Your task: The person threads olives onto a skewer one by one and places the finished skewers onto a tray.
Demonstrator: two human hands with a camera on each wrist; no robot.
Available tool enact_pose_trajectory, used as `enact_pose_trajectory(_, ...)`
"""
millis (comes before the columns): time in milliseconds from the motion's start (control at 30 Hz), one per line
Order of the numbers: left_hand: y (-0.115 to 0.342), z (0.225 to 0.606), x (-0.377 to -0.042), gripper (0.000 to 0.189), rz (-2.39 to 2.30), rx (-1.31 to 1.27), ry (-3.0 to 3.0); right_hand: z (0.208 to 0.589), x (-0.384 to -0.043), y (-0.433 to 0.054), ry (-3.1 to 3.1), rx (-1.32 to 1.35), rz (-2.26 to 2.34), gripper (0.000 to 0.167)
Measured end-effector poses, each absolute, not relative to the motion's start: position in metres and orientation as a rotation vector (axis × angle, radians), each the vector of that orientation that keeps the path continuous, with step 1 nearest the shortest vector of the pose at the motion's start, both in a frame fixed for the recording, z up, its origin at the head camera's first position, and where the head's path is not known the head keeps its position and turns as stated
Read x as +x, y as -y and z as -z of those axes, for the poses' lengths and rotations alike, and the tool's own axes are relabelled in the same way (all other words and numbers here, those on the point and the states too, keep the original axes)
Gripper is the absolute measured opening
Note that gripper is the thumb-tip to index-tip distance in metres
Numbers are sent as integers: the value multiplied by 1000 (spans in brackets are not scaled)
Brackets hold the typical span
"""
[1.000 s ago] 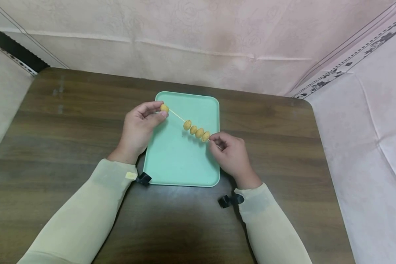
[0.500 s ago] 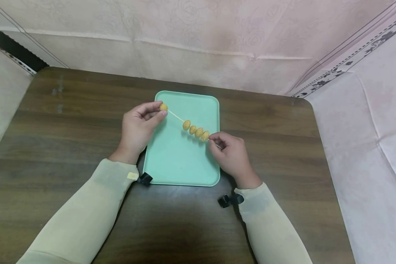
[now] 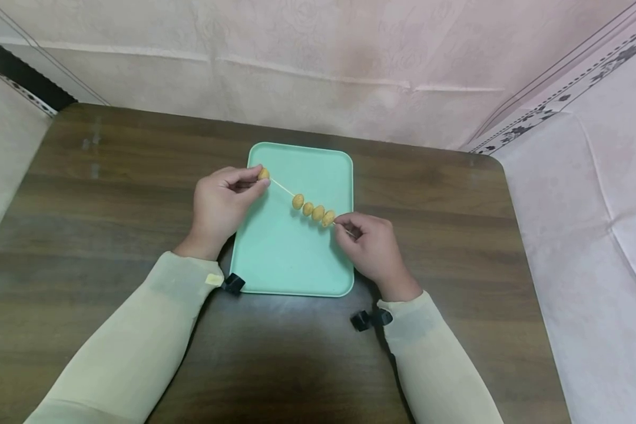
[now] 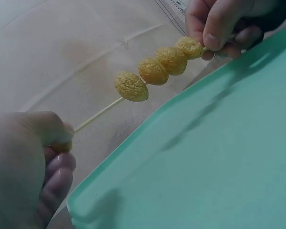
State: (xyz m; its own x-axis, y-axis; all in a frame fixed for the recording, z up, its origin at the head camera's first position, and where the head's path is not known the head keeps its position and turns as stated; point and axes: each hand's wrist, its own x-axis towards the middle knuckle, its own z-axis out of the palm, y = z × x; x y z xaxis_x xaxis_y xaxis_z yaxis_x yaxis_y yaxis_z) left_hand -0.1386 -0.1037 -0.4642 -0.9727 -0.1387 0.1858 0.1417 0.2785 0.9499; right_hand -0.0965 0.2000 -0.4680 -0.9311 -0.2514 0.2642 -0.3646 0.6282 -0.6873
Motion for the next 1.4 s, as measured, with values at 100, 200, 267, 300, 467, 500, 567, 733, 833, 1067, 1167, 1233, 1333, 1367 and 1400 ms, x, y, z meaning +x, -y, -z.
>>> enact_pose_trajectory(100,102,465,-137,25,1634,-76,2409,468,-97,-201,2710,535,-1157,14)
enact_pose_trajectory(200,100,466,-137,25,1571,-140,2459,468,-97,-201,2708,549,-1142,14)
enact_pose_trajectory(267,99,466,-136,24,1548,-163,2471,468,-97,-201,2707,554,-1134,14)
enact_pose_trajectory(300,99,466,-136,24,1541,-162,2476,468,-96,-201,2707,553,-1134,14)
enact_pose_trajectory(467,95,464,-134,23,1577,-195,2476,467,-96,-199,2713,559,-1148,15)
enact_pose_trajectory(500,94,463,-133,23,1587,-215,2476,467,-96,-199,2712,563,-1151,15)
enact_pose_trajectory(567,92,462,-132,23,1592,-258,2483,467,-96,-198,2709,571,-1154,15)
enact_pose_trajectory(733,88,461,-131,26,1545,-324,2502,467,-96,-197,2690,577,-1160,14)
enact_pose_trajectory(833,87,461,-131,28,1520,-351,2509,467,-95,-196,2683,571,-1170,14)
enact_pose_trajectory(1067,89,462,-131,28,1514,-420,2532,467,-94,-196,2684,556,-1175,14)
enact_pose_trajectory(1167,88,463,-131,28,1520,-431,2530,467,-95,-196,2693,547,-1171,14)
enact_pose_trajectory(1233,88,464,-131,28,1538,-439,2519,467,-96,-195,2709,531,-1167,14)
enact_pose_trajectory(1333,87,466,-132,28,1579,-459,2488,465,-96,-195,2747,494,-1140,14)
enact_pose_trajectory(1367,87,466,-131,29,1590,-465,2482,464,-97,-194,2763,476,-1130,14)
enact_pose_trajectory(1400,87,466,-132,29,1593,-471,2478,463,-97,-194,2779,457,-1118,14)
